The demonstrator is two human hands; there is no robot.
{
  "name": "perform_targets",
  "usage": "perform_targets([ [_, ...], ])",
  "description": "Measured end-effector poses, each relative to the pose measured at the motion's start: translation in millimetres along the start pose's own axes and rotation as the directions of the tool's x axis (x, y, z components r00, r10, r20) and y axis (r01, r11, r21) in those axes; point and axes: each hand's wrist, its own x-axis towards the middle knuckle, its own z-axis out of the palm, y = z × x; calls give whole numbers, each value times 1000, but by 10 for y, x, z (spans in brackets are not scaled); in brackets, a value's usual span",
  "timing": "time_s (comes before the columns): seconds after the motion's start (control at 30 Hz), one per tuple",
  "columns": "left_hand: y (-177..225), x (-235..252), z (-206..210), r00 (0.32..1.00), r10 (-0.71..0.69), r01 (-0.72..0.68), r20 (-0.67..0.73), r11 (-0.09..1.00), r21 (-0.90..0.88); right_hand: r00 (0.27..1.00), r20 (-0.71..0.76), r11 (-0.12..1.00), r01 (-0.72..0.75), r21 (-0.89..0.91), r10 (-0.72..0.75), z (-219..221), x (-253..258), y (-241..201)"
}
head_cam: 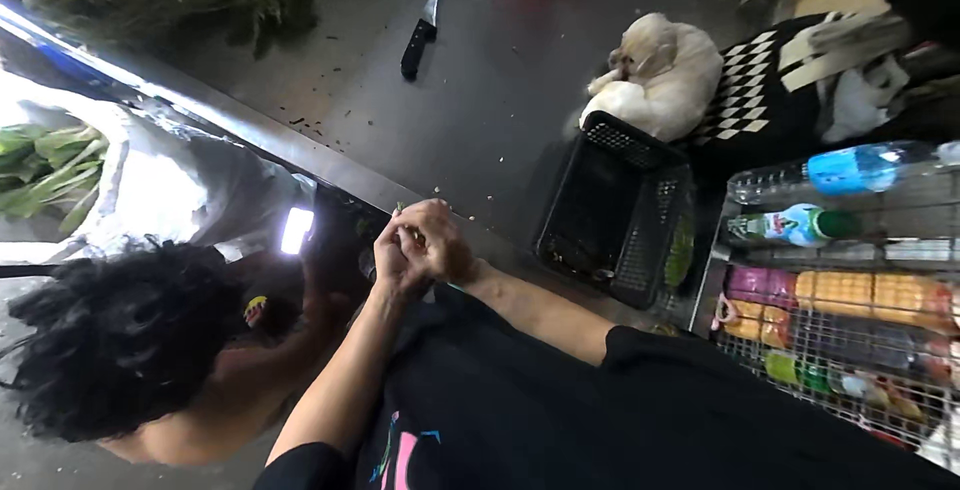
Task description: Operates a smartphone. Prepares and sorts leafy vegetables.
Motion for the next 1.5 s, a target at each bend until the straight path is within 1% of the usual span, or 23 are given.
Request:
perform_targets([
  [0.07, 51, 38, -19, 994, 13, -11, -112, 1000, 17, 988, 38, 988, -153, 14, 153, -178, 157, 171],
  [0.1, 80, 43, -29, 985, 31, -28, -171, 999, 19, 965, 72, 968, -252, -8, 252, -248, 215, 347],
  [0.13, 109, 42, -35, 979, 47, -44, -200, 999, 21, 932, 116, 939, -340, -54, 344, -296, 244, 585],
  [0.17, 138, 30, -49, 977, 55, -52, -208, 998, 20, 881, 203, 904, -410, -122, 427, -342, 235, 845],
  [0.2, 166, 0, -75, 977, 55, -52, -206, 998, 18, 810, 330, 874, -447, -190, 486, -388, 193, 1088],
  [0.23, 198, -38, -97, 978, 53, -51, -202, 999, 18, 732, 458, 863, -438, -251, 504, -418, 132, 1293],
  [0.3, 276, -94, -112, 974, 73, -68, -215, 997, 31, 605, 649, 887, -332, -322, 462, -438, 88, 1535],
  [0.37, 329, -128, -176, 965, 97, -92, -244, 995, 34, 560, 741, 928, -178, -328, 370, -395, 83, 1602],
  [0.43, 331, -148, -247, 953, 112, -106, -280, 994, 37, 573, 780, 963, -68, -260, 251, -341, 80, 1638],
  [0.53, 301, -161, -255, 939, 115, -103, -324, 993, 55, 644, 764, 998, 30, -60, 27, -314, 98, 1800],
  [0.63, 289, -179, -250, 937, 104, -88, -334, 994, 65, 643, 764, 997, 76, 4, -52, -303, 141, 1834],
  [0.8, 288, -179, -282, 946, 126, -102, -298, 990, 94, 654, 756, 993, 110, -47, -37, -162, 197, 1809],
  [0.93, 290, -179, -303, 950, 108, -80, -292, 991, 106, 605, 790, 975, 97, -199, 101, -85, 291, 1689],
  [0.97, 286, -181, -306, 953, 104, -74, -285, 991, 114, 607, 783, 970, 80, -229, 135, -87, 300, 1683],
  [1.0, 282, -183, -310, 956, 101, -69, -276, 990, 121, 631, 757, 968, 40, -250, 170, -94, 293, 1684],
  [1.07, 286, -190, -303, 957, 102, -68, -270, 989, 132, 741, 628, 964, -103, -245, 239, -125, 275, 1644],
  [1.1, 286, -194, -292, 954, 107, -70, -281, 988, 139, 810, 527, 963, -171, -208, 258, -155, 279, 1556],
  [1.13, 284, -189, -287, 950, 112, -73, -292, 987, 140, 860, 431, 961, -227, -156, 273, -202, 304, 1396],
  [1.17, 278, -176, -293, 947, 114, -76, -300, 988, 133, 893, 358, 962, -254, -98, 272, -251, 335, 1192],
  [1.23, 246, -145, -320, 945, 106, -74, -310, 991, 114, 920, 308, 963, -267, 38, 243, -327, 349, 725],
  [1.33, 169, -88, -293, 950, 103, -57, -296, 986, 158, 922, 351, 956, -237, 171, 165, -302, 238, 150],
  [1.43, 94, -55, -256, 981, 61, -31, -185, 986, 162, 920, 381, 971, -171, 169, 96, -118, -22, 16],
  [1.5, 63, -70, -217, 986, 37, -17, -165, 992, 123, 931, 358, 972, -139, 187, 64, -103, -119, -29],
])
